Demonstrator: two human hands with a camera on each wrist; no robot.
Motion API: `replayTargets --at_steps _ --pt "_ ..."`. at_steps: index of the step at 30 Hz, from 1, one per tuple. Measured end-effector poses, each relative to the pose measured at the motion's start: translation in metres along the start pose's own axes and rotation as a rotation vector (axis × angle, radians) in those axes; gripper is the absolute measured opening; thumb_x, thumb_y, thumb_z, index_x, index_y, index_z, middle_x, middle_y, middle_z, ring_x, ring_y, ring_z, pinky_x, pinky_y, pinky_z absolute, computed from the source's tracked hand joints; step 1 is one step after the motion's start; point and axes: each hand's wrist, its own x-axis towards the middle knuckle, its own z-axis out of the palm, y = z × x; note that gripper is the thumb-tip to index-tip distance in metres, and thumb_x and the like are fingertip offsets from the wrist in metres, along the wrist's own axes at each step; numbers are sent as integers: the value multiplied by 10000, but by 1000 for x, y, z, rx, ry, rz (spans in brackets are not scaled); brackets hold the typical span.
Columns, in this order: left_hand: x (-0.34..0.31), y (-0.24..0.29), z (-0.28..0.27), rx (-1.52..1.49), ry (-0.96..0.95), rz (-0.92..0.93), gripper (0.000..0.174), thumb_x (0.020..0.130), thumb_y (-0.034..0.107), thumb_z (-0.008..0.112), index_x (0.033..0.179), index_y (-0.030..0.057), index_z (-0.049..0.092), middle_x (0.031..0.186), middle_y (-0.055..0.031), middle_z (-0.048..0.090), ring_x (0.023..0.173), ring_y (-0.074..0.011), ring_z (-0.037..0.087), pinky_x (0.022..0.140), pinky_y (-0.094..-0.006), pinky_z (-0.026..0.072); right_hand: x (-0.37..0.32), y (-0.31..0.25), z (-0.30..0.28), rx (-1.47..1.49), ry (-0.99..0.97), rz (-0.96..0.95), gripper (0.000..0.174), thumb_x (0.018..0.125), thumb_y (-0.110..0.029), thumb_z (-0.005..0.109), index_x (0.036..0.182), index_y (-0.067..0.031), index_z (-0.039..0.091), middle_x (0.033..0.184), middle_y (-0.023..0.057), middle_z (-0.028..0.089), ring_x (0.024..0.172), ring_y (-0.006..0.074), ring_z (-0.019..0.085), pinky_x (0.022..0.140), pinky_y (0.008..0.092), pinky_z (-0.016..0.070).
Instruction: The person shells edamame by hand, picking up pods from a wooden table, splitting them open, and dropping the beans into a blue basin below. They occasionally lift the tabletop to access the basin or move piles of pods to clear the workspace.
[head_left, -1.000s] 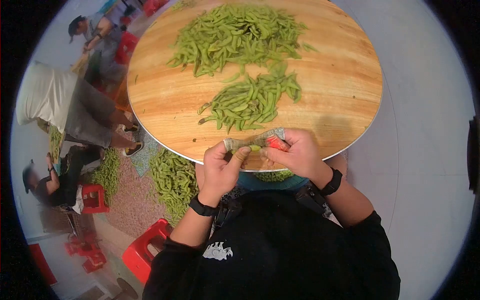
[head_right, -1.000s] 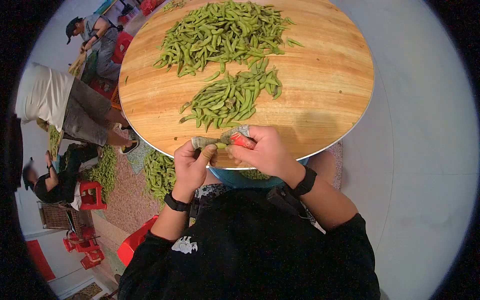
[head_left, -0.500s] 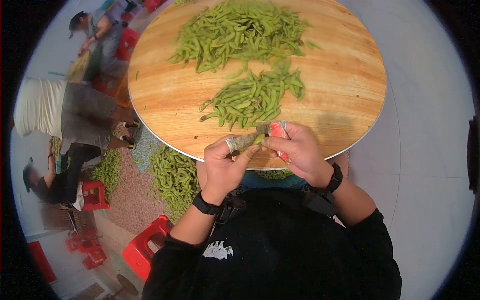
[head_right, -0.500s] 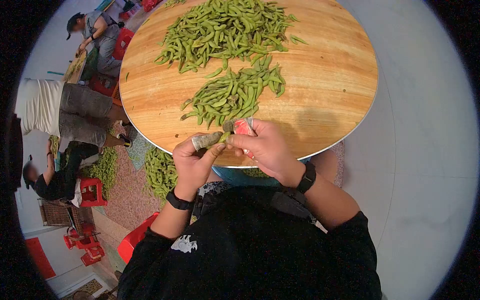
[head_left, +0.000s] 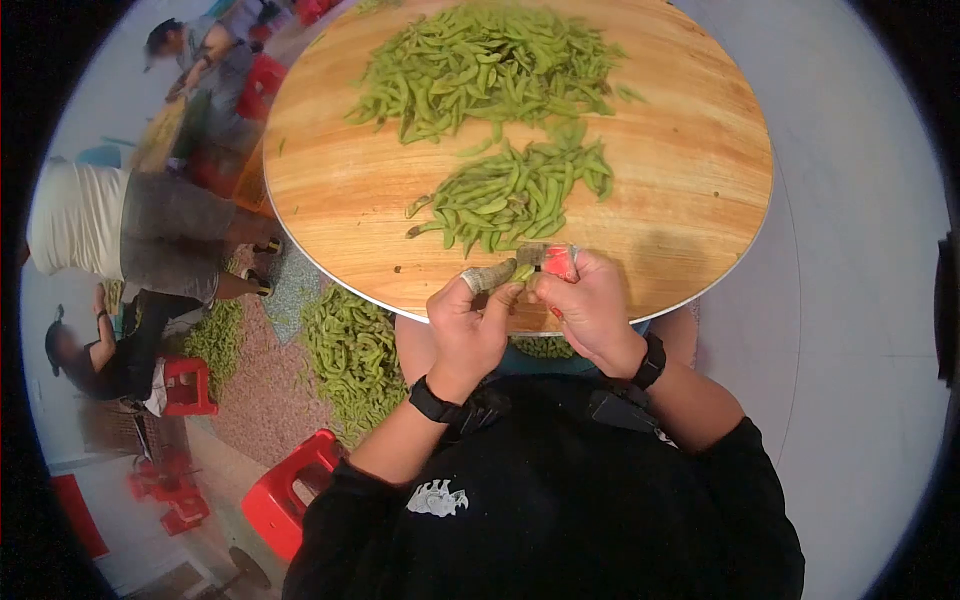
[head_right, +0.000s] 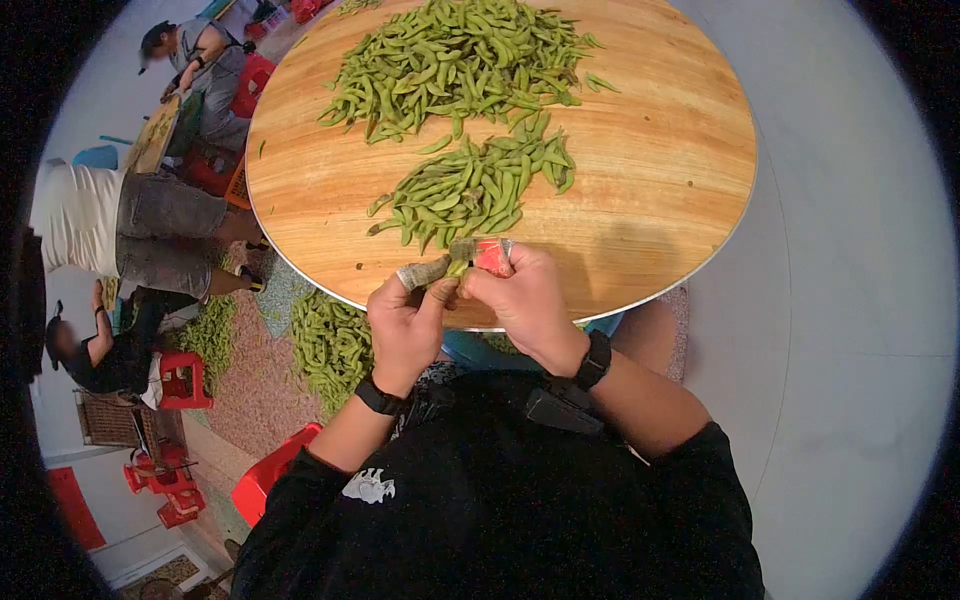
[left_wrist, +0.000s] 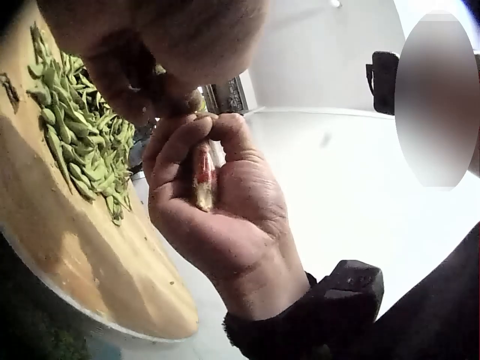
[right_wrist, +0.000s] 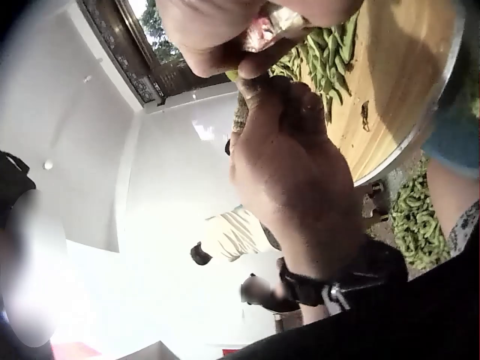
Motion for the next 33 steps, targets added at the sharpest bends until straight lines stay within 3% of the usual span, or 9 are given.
replayTargets --at_steps 5,6,8,10,15,17,24,28,33 --pt "-4 -10 -5 43 -10 52 109 859 18 644 960 -21 631 866 -33 651 767 -103 586 691 -238 477 0 -3 -3 -524 -30 -274 101 733 -51 649 696 -30 558 656 -34 498 614 54 431 540 262 392" --pt "-3 19 -7 355 -34 -139 100 882 42 619 961 -19 626 886 -33 647 756 -111 585 692 -247 482 1 -5 -2 -545 -59 -319 146 724 -79 664 671 -36 535 634 -34 476 606 57 408 519 272 376" --pt "-3 -15 -4 -117 21 -243 83 897 42 596 940 -17 636 790 -41 642 659 -92 571 581 -239 466 12 8 -11 -715 -65 -339 177 706 -88 662 679 -17 503 602 34 451 562 101 413 494 294 372" --pt "-1 -22 -2 -412 -17 -320 83 918 52 573 957 -7 618 823 -50 638 644 -100 560 565 -229 455 18 15 -13 -656 -85 -499 154 689 -72 647 661 -2 513 649 113 515 544 222 534 501 350 439" --pt "-3 -11 1 -682 -47 -568 139 934 123 556 982 -1 597 854 -80 643 668 -153 585 563 -264 458 10 15 -17 -872 -95 -809 178 708 -86 676 651 7 535 684 128 552 593 291 591 521 359 477" --pt "-2 -16 -3 -763 -19 -726 174 930 158 544 978 -1 595 809 -81 636 617 -177 568 566 -301 461 3 19 -18 -833 -105 -739 197 713 -93 691 646 5 534 688 123 569 591 276 607 520 350 481" --pt "-21 -34 -14 -550 -148 -480 111 916 55 534 967 -25 592 764 -96 631 595 -168 563 513 -251 424 -31 36 -13 -460 58 -310 188 735 -79 725 722 13 562 632 103 629 605 193 668 534 300 513" --pt "-35 -26 -12 -500 -62 -514 109 910 43 538 969 -30 592 784 -106 638 580 -164 560 505 -257 419 -38 50 -14 -484 62 -331 167 717 -64 704 739 13 558 626 121 627 593 195 659 535 305 504" --pt "-54 -27 0 -75 -155 -113 98 918 65 585 920 -23 628 744 -58 626 573 -99 523 498 -228 415 -51 70 -21 -422 229 -315 197 677 -116 694 748 11 562 642 175 580 627 289 620 572 372 471"
